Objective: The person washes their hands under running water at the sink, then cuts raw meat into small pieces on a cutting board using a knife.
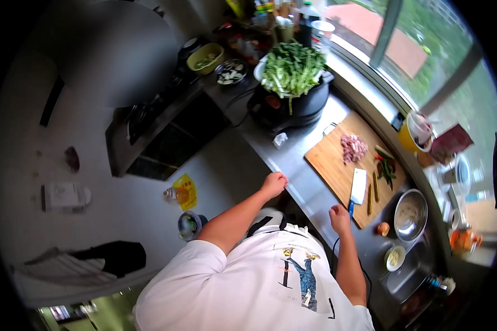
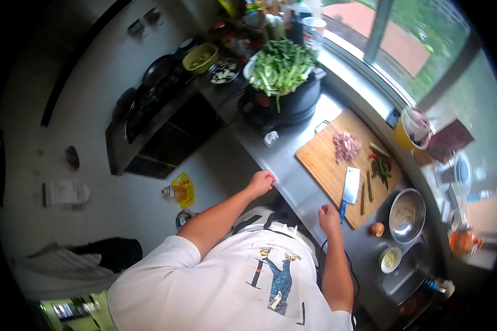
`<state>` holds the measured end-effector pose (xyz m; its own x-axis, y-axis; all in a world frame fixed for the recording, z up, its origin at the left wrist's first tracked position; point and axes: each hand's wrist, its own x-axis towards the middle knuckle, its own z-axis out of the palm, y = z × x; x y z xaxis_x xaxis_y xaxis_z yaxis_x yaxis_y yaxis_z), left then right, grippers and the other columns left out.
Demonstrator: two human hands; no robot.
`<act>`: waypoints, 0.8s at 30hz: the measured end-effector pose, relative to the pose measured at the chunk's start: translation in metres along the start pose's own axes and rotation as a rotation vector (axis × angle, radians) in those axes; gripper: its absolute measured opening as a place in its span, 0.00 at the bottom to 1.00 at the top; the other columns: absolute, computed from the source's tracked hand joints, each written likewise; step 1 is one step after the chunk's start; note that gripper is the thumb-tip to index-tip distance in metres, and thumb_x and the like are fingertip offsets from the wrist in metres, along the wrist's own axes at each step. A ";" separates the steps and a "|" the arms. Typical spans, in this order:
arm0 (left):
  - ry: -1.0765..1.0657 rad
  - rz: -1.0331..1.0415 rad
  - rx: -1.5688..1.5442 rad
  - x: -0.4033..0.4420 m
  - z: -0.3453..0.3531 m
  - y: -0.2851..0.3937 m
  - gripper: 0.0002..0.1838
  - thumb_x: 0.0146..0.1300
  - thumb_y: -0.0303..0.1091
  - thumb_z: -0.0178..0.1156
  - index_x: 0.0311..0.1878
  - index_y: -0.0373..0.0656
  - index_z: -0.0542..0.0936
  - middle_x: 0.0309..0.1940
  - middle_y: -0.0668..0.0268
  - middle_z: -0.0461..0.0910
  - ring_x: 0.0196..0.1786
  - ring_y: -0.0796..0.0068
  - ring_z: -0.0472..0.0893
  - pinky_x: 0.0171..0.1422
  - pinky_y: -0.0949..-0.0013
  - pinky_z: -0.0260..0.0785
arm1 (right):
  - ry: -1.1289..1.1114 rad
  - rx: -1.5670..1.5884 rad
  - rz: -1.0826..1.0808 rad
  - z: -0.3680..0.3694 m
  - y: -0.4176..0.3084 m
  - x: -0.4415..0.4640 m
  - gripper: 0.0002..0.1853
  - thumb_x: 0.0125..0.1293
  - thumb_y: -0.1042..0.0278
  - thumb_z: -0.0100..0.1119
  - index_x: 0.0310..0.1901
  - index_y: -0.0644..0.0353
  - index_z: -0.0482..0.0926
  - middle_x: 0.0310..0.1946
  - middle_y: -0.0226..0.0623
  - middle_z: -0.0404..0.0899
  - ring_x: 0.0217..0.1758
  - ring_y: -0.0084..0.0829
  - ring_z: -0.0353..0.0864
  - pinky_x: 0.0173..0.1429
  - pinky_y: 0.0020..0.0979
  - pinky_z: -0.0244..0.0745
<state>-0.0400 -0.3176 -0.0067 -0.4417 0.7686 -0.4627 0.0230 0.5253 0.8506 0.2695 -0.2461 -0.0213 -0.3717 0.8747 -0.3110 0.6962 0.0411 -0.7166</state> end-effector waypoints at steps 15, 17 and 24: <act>0.330 -0.520 0.182 -0.106 -0.178 -0.236 0.08 0.57 0.34 0.58 0.34 0.47 0.85 0.29 0.57 0.84 0.32 0.58 0.83 0.39 0.58 0.75 | -0.421 -0.207 -0.181 0.101 -0.101 0.015 0.09 0.62 0.69 0.53 0.36 0.63 0.82 0.30 0.46 0.83 0.33 0.40 0.83 0.41 0.37 0.77; 0.320 -0.528 0.145 -0.101 -0.194 -0.240 0.08 0.57 0.35 0.58 0.34 0.46 0.84 0.28 0.56 0.84 0.30 0.59 0.83 0.38 0.58 0.75 | -0.444 -0.251 -0.212 0.124 -0.119 0.021 0.10 0.64 0.66 0.54 0.37 0.63 0.81 0.31 0.48 0.83 0.35 0.44 0.83 0.43 0.39 0.77; 0.320 -0.406 0.192 -0.054 -0.287 -0.256 0.15 0.62 0.44 0.59 0.37 0.42 0.85 0.31 0.53 0.85 0.37 0.59 0.86 0.45 0.58 0.75 | -0.623 -0.323 -0.327 0.197 -0.260 0.040 0.21 0.68 0.50 0.57 0.38 0.64 0.84 0.35 0.56 0.82 0.42 0.52 0.83 0.47 0.45 0.77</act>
<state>-0.2791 -0.5983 -0.1274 -0.6988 0.3567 -0.6201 -0.0563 0.8367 0.5447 -0.0476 -0.3172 0.0299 -0.7997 0.3643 -0.4772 0.6003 0.4730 -0.6449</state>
